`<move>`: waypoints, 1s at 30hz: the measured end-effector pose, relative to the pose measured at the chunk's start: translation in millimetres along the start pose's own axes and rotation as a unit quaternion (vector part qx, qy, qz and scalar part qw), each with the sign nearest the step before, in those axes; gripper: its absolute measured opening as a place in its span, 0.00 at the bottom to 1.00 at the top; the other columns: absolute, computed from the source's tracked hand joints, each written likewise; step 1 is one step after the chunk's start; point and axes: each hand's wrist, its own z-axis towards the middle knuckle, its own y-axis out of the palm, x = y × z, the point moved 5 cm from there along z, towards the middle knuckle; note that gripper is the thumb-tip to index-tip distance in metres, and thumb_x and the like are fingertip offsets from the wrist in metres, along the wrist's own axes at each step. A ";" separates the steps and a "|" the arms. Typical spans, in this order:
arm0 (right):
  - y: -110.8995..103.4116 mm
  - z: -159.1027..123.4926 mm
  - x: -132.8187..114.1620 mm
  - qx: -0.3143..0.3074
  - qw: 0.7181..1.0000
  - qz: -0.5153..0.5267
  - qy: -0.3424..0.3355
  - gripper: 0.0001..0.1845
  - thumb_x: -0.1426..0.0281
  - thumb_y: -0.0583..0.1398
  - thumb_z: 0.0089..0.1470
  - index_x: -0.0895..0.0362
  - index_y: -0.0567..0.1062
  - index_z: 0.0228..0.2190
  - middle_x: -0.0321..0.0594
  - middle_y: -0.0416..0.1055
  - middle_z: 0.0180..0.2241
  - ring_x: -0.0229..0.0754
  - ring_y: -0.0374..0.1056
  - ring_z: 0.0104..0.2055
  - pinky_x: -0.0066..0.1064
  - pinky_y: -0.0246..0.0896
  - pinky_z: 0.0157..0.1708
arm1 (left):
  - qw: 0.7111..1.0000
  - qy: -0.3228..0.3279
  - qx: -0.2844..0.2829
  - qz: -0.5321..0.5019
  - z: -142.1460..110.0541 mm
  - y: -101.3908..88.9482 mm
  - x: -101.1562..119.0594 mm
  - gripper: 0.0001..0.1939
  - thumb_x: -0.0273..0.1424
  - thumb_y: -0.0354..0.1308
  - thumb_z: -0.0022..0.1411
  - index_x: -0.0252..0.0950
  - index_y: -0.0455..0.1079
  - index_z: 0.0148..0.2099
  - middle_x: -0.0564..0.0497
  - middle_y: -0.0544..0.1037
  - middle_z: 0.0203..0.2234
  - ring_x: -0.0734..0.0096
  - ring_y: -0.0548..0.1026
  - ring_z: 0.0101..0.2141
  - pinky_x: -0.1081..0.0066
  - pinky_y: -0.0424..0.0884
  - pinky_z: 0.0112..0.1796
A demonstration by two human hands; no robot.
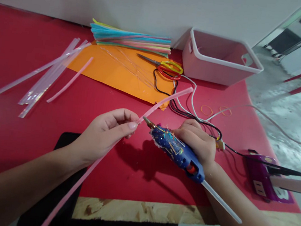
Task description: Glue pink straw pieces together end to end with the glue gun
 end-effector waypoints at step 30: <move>1.1 -3.7 4.6 -0.006 1.000 -0.018 -0.009 0.09 0.78 0.60 0.57 0.53 0.75 0.36 0.35 0.68 0.26 0.40 0.65 0.27 0.39 0.66 0.35 | 0.993 -0.042 -0.033 -0.109 2.7 -3.9 -10.3 0.05 0.29 0.69 0.58 0.39 0.83 0.39 0.55 0.80 0.31 0.82 0.70 0.27 0.77 0.69 0.34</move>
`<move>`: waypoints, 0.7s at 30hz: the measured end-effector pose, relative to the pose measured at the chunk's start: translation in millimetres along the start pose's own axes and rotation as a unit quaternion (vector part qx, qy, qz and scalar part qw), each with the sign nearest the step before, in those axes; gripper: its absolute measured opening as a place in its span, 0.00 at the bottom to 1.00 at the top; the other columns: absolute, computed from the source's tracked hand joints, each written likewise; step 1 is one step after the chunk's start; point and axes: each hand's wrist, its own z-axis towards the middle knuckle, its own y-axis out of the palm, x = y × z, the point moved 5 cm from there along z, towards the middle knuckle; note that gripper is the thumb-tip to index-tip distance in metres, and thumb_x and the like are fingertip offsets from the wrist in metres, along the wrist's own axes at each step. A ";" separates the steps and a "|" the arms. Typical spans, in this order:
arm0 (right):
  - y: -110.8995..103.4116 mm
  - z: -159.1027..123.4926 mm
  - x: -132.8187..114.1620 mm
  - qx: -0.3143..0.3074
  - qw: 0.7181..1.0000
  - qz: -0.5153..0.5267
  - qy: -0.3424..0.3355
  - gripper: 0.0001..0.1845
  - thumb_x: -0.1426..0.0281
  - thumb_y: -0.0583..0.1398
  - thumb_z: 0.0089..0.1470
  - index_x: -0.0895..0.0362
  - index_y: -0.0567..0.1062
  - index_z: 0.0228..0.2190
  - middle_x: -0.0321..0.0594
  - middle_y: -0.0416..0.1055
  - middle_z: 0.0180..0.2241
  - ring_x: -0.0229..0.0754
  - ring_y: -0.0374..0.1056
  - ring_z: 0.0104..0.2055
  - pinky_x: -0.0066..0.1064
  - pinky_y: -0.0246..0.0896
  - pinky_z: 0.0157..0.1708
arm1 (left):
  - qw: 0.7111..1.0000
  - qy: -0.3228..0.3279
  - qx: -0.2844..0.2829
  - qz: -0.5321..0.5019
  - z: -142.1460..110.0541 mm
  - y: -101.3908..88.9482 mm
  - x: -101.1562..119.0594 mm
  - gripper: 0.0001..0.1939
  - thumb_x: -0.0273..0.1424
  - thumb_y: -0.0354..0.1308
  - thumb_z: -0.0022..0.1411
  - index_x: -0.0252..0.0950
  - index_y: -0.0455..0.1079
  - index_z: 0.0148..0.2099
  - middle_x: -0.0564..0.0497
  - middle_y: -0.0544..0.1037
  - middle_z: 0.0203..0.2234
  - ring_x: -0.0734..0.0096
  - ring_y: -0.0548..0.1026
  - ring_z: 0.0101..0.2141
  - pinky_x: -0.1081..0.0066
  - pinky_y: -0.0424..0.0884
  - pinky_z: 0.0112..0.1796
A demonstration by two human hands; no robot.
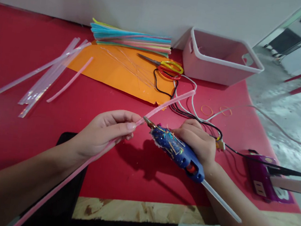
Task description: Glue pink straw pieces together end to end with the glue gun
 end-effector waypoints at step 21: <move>-2.7 -0.8 -0.8 -0.006 1.000 -0.003 0.018 0.13 0.78 0.63 0.54 0.51 0.73 0.39 0.34 0.69 0.27 0.40 0.66 0.28 0.40 0.67 0.37 | 0.999 -0.032 -0.010 -0.023 -1.5 2.3 -0.4 0.07 0.27 0.69 0.58 0.41 0.84 0.40 0.54 0.80 0.29 0.82 0.70 0.27 0.78 0.69 0.32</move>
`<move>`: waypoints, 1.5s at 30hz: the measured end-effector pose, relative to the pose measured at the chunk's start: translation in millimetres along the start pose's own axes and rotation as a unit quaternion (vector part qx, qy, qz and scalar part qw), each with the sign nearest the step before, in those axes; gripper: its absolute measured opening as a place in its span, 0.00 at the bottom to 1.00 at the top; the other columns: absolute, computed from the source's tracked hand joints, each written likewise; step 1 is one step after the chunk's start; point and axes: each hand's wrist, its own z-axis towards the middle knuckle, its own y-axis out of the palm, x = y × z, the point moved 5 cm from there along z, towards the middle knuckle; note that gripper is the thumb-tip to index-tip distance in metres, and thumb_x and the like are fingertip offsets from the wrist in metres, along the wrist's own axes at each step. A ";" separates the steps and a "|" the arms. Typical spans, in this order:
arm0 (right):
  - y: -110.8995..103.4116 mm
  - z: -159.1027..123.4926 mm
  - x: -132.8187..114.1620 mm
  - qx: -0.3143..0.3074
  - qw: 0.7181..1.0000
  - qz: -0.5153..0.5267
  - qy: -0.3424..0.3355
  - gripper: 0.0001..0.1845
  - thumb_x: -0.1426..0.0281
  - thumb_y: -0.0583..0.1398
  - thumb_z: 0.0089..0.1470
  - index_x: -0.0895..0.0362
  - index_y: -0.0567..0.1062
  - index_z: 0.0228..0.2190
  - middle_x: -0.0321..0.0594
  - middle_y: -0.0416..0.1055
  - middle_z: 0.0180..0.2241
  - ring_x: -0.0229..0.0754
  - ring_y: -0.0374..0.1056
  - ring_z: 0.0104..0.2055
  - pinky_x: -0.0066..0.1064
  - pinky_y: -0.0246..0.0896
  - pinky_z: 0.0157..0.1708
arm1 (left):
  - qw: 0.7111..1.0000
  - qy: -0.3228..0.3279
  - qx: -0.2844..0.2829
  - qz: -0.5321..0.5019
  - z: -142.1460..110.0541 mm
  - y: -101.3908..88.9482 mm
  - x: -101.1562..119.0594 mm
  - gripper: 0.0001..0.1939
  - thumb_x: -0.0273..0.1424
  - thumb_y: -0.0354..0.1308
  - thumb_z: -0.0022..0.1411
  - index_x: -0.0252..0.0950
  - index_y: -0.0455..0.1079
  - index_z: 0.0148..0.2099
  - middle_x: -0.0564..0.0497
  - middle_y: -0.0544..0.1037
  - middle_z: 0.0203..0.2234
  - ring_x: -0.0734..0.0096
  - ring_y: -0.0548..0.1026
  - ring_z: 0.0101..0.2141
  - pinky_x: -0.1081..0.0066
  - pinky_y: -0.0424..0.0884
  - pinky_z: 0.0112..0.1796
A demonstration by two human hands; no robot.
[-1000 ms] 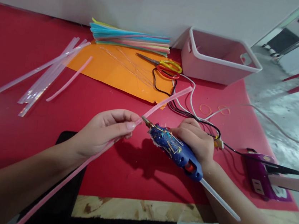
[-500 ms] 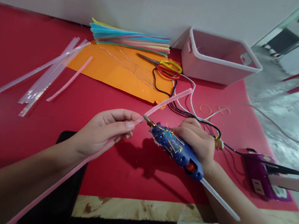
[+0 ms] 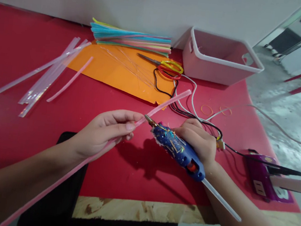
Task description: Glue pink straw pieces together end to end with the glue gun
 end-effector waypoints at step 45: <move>-6.1 1.8 -3.7 0.038 0.998 -0.030 0.050 0.08 0.75 0.63 0.53 0.51 0.71 0.34 0.33 0.67 0.27 0.40 0.65 0.29 0.36 0.64 0.31 | 0.995 -0.022 -0.076 -0.063 -1.0 9.5 4.0 0.14 0.22 0.65 0.53 0.36 0.84 0.42 0.54 0.74 0.26 0.78 0.69 0.26 0.73 0.67 0.33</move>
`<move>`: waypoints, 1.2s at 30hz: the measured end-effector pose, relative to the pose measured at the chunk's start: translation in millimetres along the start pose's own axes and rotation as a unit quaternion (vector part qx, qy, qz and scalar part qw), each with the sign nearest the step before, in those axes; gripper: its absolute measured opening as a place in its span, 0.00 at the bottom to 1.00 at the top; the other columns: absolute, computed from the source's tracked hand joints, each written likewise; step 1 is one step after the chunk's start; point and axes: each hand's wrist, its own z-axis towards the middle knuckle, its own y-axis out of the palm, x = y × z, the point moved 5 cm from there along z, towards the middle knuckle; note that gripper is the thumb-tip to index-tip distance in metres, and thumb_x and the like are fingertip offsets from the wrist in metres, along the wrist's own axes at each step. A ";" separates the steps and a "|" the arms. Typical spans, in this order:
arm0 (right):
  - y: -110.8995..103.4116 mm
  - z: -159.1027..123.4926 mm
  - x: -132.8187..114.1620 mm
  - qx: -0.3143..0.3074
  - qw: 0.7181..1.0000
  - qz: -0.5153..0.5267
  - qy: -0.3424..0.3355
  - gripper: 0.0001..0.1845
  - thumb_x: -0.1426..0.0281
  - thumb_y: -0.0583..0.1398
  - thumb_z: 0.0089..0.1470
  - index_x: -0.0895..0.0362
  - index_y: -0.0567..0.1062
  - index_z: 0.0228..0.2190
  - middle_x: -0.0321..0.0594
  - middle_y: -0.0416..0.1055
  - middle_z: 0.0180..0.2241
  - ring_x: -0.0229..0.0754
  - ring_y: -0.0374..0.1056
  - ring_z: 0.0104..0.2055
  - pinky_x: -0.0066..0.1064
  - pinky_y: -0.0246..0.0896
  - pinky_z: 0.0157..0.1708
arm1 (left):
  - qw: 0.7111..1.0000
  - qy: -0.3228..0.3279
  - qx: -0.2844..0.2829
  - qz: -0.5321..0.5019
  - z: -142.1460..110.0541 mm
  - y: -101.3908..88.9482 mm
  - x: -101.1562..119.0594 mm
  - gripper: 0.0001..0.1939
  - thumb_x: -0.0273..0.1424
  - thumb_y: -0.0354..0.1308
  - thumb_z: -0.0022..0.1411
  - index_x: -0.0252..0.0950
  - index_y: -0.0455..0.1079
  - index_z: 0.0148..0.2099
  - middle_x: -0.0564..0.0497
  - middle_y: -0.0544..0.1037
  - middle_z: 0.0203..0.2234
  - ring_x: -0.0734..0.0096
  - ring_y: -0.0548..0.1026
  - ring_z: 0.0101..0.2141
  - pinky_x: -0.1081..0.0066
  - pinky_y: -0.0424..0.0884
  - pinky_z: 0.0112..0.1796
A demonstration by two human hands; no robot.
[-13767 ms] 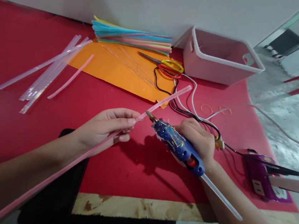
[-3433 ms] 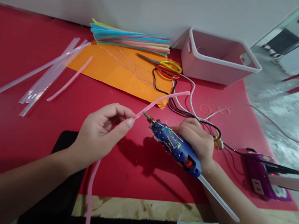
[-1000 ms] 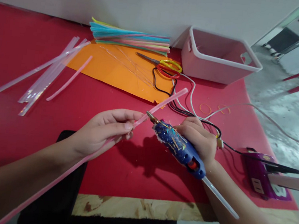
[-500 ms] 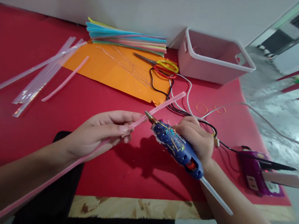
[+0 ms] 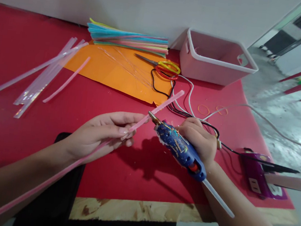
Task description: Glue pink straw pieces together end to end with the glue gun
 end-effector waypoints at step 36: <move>-2.4 -1.0 3.4 0.021 1.000 0.001 0.009 0.05 0.72 0.63 0.53 0.50 0.73 0.33 0.33 0.67 0.25 0.42 0.67 0.27 0.36 0.65 0.29 | 1.000 -0.015 -0.014 -0.012 -2.3 3.8 2.4 0.18 0.20 0.62 0.53 0.39 0.85 0.43 0.53 0.72 0.24 0.76 0.67 0.27 0.73 0.65 0.34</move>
